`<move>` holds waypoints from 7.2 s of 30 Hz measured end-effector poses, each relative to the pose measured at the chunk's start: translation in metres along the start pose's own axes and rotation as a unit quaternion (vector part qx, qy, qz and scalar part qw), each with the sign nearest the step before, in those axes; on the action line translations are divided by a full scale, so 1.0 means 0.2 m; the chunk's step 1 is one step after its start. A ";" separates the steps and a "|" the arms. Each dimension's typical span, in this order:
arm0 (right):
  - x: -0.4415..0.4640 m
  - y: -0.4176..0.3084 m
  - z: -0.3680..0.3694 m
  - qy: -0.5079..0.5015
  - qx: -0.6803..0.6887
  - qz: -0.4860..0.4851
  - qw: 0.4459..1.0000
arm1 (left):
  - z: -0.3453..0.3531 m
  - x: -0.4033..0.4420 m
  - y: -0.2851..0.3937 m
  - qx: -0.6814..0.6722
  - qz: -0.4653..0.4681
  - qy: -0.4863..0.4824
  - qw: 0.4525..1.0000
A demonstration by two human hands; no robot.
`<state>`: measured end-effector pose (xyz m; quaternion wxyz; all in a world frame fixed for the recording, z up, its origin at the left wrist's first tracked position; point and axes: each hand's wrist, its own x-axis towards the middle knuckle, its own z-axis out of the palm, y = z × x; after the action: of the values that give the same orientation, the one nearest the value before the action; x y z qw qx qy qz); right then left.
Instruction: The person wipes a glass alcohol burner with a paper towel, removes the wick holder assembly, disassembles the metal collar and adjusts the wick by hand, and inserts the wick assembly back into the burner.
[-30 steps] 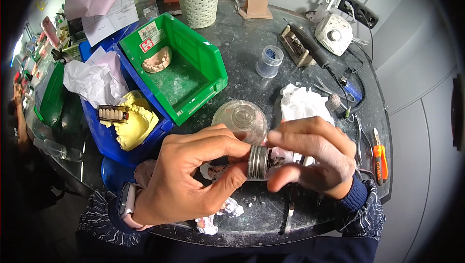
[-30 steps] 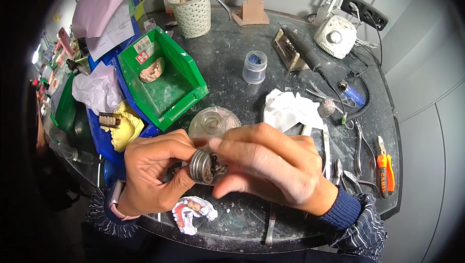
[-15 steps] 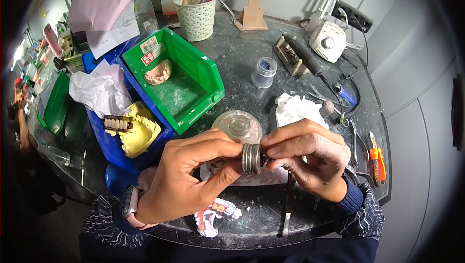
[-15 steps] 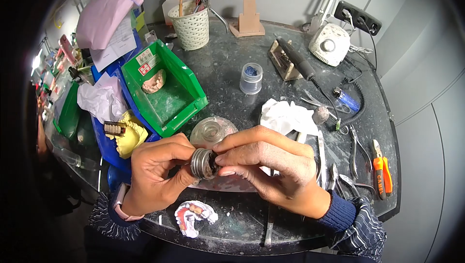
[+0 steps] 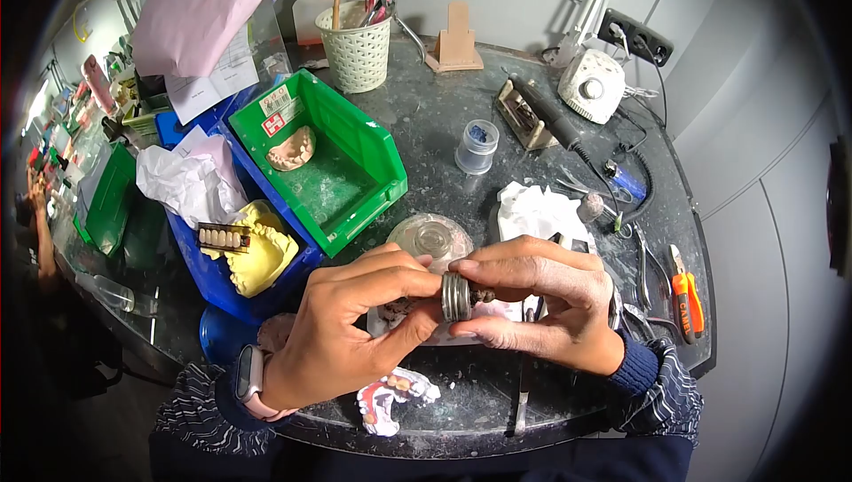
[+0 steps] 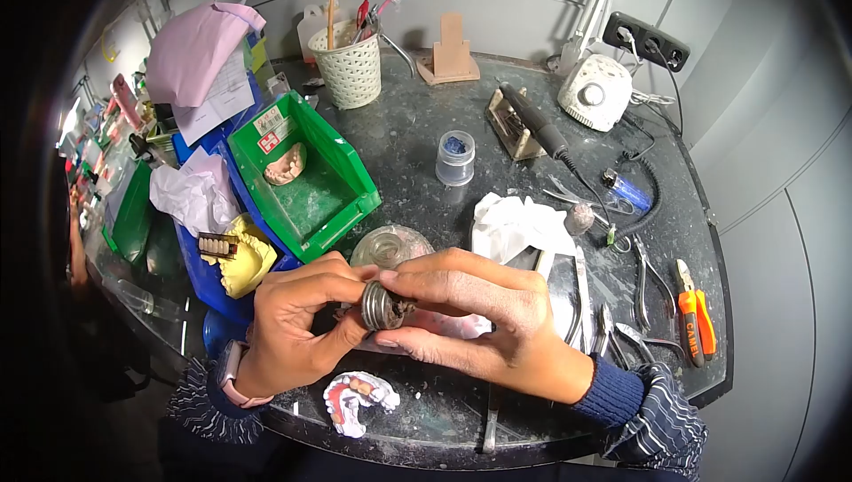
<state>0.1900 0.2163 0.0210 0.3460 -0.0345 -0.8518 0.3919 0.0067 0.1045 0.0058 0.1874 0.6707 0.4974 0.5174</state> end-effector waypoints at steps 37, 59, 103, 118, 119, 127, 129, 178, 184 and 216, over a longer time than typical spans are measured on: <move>-0.07 0.02 0.08 0.085 0.084 0.083 0.989 | -0.07 0.04 0.06 0.032 -0.012 -0.073 0.997; -0.07 0.00 0.07 0.075 0.062 0.089 0.991 | -0.06 0.04 0.05 0.033 0.023 -0.088 0.995; -0.05 0.00 0.05 0.064 0.066 0.073 0.993 | -0.05 0.02 -0.01 0.080 0.105 0.013 0.991; -0.03 0.01 0.02 0.051 0.103 0.052 0.992 | -0.07 0.02 0.00 0.011 0.042 -0.005 0.999; -0.03 0.01 0.02 0.051 0.104 0.060 0.991 | -0.07 0.03 0.00 0.012 0.039 -0.010 0.999; -0.03 0.00 0.02 0.037 0.066 0.053 0.996 | -0.06 0.02 -0.01 -0.008 0.015 -0.018 1.000; -0.03 0.00 0.02 0.034 0.066 0.057 0.996 | -0.05 0.01 -0.01 -0.013 0.006 -0.020 1.000; 0.19 -0.08 -0.11 0.030 -0.032 0.153 0.987 | -0.08 0.04 -0.05 0.065 0.018 0.118 0.991; 0.21 -0.04 -0.09 -0.090 -0.070 0.182 0.977 | -0.07 0.04 -0.03 0.016 -0.022 0.113 0.993; 0.28 0.09 -0.07 -0.186 -0.251 0.052 0.949 | 0.00 -0.01 -0.13 0.038 -0.092 -0.023 0.995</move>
<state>0.1516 0.2550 0.0469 0.1412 -0.0911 -0.9687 0.1827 -0.0062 0.1142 -0.0149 0.2200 0.6404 0.5717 0.4634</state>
